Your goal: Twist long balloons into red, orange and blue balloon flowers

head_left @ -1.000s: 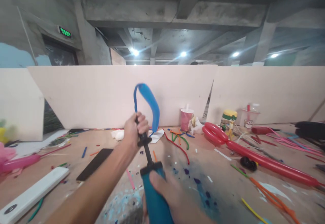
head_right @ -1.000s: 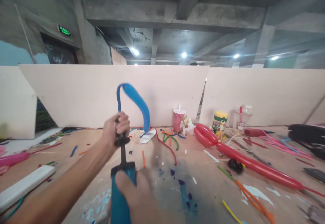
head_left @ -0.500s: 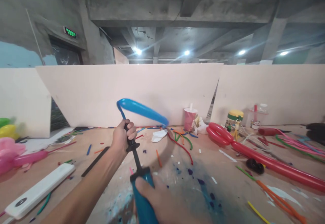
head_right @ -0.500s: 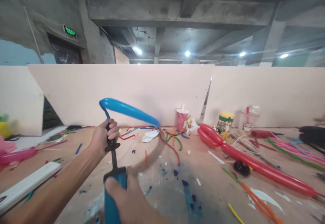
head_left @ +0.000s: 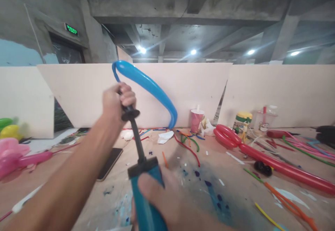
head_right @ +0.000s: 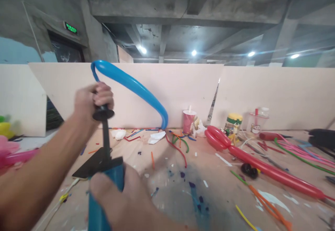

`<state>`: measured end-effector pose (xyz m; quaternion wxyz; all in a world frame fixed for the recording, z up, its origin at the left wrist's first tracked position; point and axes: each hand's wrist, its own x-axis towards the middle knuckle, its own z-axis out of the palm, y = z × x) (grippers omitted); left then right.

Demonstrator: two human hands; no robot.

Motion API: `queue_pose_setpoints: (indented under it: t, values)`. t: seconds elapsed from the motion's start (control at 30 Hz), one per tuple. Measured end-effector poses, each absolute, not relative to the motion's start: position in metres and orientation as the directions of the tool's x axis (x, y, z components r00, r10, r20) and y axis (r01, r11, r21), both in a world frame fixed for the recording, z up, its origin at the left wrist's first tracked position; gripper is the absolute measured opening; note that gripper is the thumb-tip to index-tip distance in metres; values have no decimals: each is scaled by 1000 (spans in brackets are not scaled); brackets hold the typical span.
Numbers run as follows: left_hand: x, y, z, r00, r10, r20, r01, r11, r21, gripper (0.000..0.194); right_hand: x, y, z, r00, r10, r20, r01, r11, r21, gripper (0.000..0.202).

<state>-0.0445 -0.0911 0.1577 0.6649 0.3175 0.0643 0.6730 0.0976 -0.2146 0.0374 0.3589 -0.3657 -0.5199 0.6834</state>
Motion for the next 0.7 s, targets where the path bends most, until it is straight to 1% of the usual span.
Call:
queue_pose_setpoints:
  t: [0.03, 0.1, 0.13, 0.23, 0.33, 0.4, 0.5, 0.57, 0.67, 0.7]
  values:
    - [-35, -91, 145, 107, 949, 298, -857, -64, 511, 21, 96, -205, 43, -459, 879, -127, -137, -211, -968, 50]
    - [-20, -83, 116, 77, 984, 161, -844, -22, 537, 18, 91, -186, 46, -415, 898, -144, -190, -240, -952, 42]
    - [-16, -75, 101, 68, 994, 82, -826, 10, 563, 17, 89, -179, 43, -390, 903, -182, -195, -275, -942, 39]
    - [-23, -46, 71, 40, 999, -8, -816, 38, 576, 18, 86, -176, 17, -346, 881, -322, -181, -400, -899, 41]
    - [-47, -25, 60, -18, 999, -45, -822, 11, 570, 19, 90, -190, -16, -354, 872, -338, -151, -410, -900, 43]
    - [-56, -23, 57, -48, 997, -53, -822, -9, 569, 19, 94, -196, -29, -384, 871, -305, -121, -375, -919, 44]
    - [-47, -30, 46, -62, 997, -52, -813, -20, 582, 18, 97, -188, -26, -408, 853, -327, -121, -405, -906, 38]
    - [-31, -37, 34, -49, 997, -53, -804, -9, 595, 17, 98, -172, -16, -409, 834, -370, -134, -456, -880, 36]
    - [-9, -42, 15, -25, 997, -78, -791, 28, 611, 17, 99, -146, -10, -452, 768, -454, -108, -553, -826, 49]
    - [-5, -43, 9, -28, 996, -88, -788, 32, 615, 17, 100, -140, -12, -456, 774, -439, -111, -538, -835, 49]
